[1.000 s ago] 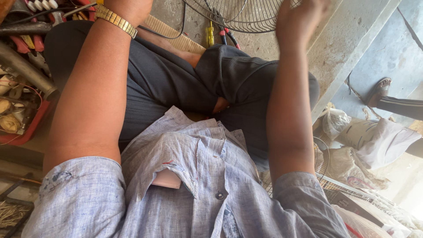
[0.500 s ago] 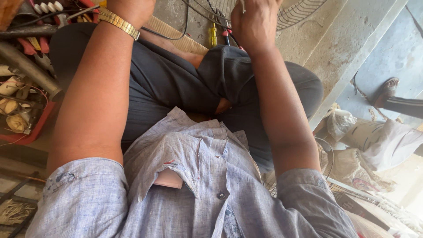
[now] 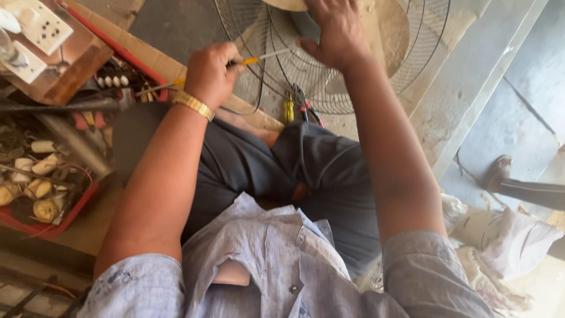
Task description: The person sits on the floor repairing an electric table fan. They strip and twist the fan's power wires by hand, connect them, test the wiring with a light-bulb test board, spin the fan blades by hand, and use a screwdriver to work on the blade hub.
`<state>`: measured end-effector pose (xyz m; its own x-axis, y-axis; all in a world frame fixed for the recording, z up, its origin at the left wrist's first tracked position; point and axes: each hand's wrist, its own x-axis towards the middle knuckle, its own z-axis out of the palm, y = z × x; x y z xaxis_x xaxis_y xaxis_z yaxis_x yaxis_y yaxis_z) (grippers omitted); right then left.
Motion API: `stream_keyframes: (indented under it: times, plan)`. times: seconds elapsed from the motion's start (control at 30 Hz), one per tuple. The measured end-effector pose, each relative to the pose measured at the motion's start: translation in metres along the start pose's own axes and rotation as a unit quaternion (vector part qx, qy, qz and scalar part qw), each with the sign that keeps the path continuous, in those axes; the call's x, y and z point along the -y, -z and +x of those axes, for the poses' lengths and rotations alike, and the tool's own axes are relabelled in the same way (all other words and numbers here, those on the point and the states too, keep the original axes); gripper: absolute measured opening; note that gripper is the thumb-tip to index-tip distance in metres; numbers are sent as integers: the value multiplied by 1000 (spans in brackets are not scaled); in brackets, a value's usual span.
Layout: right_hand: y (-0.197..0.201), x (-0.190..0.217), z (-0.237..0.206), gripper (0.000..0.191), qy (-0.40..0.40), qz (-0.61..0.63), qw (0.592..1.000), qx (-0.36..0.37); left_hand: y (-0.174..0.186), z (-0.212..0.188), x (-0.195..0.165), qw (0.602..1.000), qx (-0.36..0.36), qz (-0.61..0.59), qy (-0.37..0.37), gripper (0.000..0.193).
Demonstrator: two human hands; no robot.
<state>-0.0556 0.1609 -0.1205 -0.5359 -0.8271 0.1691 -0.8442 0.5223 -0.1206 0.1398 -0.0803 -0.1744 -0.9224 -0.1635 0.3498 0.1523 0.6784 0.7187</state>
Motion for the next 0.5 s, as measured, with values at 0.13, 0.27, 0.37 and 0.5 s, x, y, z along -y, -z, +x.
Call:
stream_keyframes:
  times: [0.13, 0.27, 0.37, 0.5]
  plan:
    - [2, 8, -14, 83, 34, 13, 999, -24, 1, 2, -1, 998, 5, -43, 34, 18]
    - [-5, 5, -27, 74, -48, 21, 998, -33, 4, 6, -6, 984, -37, -159, 71, 23]
    - [-11, -4, -29, 73, -56, 45, 994, -80, 13, 20, -13, 969, -63, -206, 123, 43]
    - [-7, -24, -36, 63, -21, 95, 989, -111, 27, 65, -11, 992, -100, 11, -82, 63]
